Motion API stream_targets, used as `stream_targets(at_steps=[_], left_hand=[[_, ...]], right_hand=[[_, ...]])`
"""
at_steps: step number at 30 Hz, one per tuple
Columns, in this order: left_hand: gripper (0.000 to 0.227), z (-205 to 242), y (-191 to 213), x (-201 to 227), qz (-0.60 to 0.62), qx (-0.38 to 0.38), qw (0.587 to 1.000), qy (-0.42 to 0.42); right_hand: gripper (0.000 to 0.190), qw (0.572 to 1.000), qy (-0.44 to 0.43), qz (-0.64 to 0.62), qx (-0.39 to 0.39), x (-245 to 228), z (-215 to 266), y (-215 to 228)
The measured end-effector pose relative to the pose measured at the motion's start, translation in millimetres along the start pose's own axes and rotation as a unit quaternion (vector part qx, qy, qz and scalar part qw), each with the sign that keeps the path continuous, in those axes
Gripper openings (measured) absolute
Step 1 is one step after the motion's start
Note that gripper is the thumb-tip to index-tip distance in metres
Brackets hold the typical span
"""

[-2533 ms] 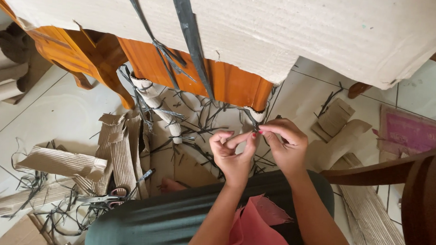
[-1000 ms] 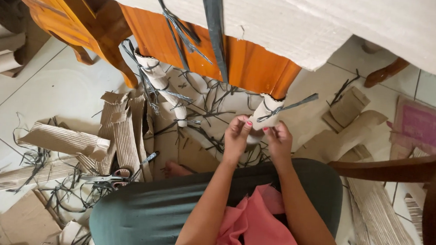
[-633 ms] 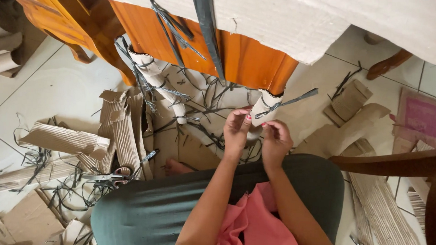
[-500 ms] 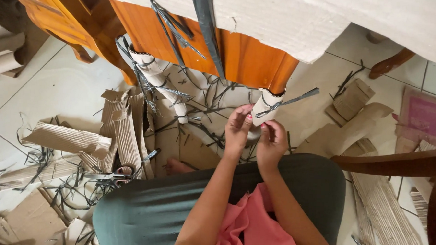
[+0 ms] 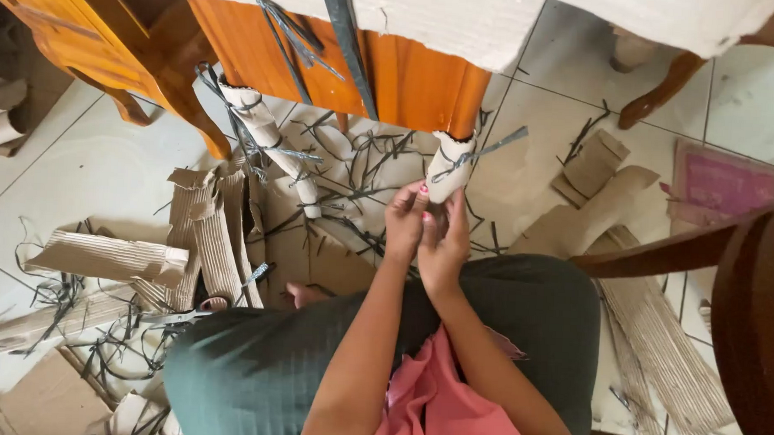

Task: Wrapping a wooden furniture leg with corrugated cardboard and securing it with plastic straps for protection.

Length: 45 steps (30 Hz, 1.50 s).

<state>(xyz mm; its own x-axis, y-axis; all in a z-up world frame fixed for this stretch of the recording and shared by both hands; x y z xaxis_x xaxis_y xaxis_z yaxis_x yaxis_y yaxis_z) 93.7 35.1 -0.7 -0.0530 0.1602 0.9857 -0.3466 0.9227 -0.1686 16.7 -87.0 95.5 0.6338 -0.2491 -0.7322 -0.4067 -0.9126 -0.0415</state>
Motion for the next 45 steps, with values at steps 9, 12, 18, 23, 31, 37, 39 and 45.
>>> stream_targets(at_steps=[9, 12, 18, 23, 31, 37, 39, 45], left_hand=[[0.013, 6, -3, 4, 0.037, -0.008, 0.999, 0.023], [0.012, -6, -6, -5, 0.038, -0.045, 0.998, 0.032], [0.033, -32, -27, -50, -0.02, -0.203, 0.979, 0.028], [0.042, -20, -19, 2, -0.071, -0.254, 0.965, -0.005], [0.036, -30, -21, -11, -0.088, -0.249, 0.963, -0.059], [0.034, -29, -24, -6, -0.05, -0.259, 0.962, -0.07], [0.034, -31, -24, -10, -0.032, -0.257, 0.963, -0.077], [0.038, -29, -23, -2, -0.027, -0.255, 0.963, -0.085]], right_hand=[[0.052, 0.993, -0.118, -0.006, -0.032, 79, -10, -5], [0.046, 0.98, -0.178, 0.001, -0.092, 103, -16, -5], [0.044, 0.954, -0.172, 0.025, -0.243, 106, -41, -16], [0.035, 0.942, -0.141, -0.052, -0.3, 67, -58, -24], [0.028, 0.91, -0.172, -0.114, -0.359, 60, -76, -5], [0.023, 0.842, -0.426, 0.066, -0.325, 260, -18, 58], [0.027, 0.738, -0.405, 0.313, -0.44, 347, 34, 72], [0.045, 0.744, -0.362, 0.345, -0.443, 345, 67, 25]])
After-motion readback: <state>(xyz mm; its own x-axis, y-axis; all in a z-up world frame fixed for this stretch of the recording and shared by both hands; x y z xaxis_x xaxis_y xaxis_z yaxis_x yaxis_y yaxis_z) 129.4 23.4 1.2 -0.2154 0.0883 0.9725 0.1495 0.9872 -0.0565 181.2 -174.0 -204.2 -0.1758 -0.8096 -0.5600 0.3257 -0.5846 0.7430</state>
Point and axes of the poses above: each hand's wrist, its own z-axis away from the middle knuckle, its own y-axis out of the back of the hand, x = y × z, the point moved 10 cm from there along -z, towards the middle knuckle, and after that the axes turned 11 degrees about -z, right-handed, at the moved point
